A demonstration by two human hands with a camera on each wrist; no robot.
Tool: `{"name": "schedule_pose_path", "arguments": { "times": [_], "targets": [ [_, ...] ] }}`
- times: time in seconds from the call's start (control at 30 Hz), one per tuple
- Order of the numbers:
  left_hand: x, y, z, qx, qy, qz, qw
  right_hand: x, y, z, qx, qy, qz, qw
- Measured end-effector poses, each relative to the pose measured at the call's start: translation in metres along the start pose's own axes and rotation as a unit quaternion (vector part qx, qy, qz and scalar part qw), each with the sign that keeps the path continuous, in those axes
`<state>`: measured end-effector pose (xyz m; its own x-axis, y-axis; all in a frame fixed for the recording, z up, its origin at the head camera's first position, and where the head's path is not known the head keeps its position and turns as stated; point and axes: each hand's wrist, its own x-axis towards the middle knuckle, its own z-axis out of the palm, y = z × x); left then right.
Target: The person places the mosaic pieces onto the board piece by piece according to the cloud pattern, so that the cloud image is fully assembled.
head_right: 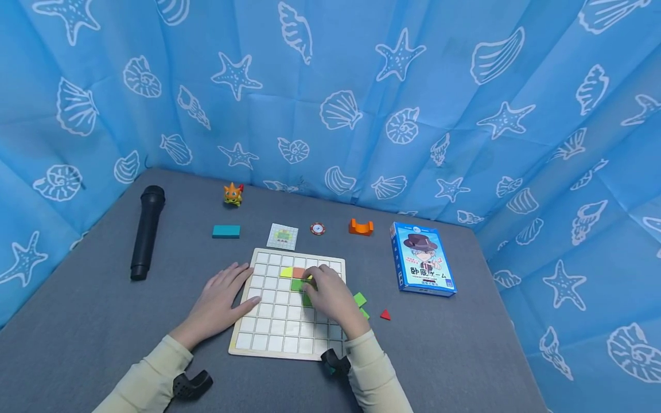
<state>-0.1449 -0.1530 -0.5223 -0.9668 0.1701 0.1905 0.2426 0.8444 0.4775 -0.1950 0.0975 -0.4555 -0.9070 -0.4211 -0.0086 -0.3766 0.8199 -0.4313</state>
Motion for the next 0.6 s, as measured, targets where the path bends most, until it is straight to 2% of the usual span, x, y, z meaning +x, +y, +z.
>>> {"name": "schedule_pose_path", "arguments": {
  "times": [0.13,0.37,0.6],
  "targets": [
    [0.000,0.001,0.000,0.000,0.000,0.000,1.0000,-0.005,0.011,-0.013,0.016,0.006,0.020,1.000],
    [0.001,0.001,0.002,0.003,0.000,0.000,1.0000,-0.020,0.044,-0.034,0.009,0.024,0.068,0.997],
    [0.001,0.001,0.000,0.005,-0.002,-0.001,1.0000,-0.035,0.077,-0.047,-0.006,-0.007,0.106,0.994]
  ]
}}
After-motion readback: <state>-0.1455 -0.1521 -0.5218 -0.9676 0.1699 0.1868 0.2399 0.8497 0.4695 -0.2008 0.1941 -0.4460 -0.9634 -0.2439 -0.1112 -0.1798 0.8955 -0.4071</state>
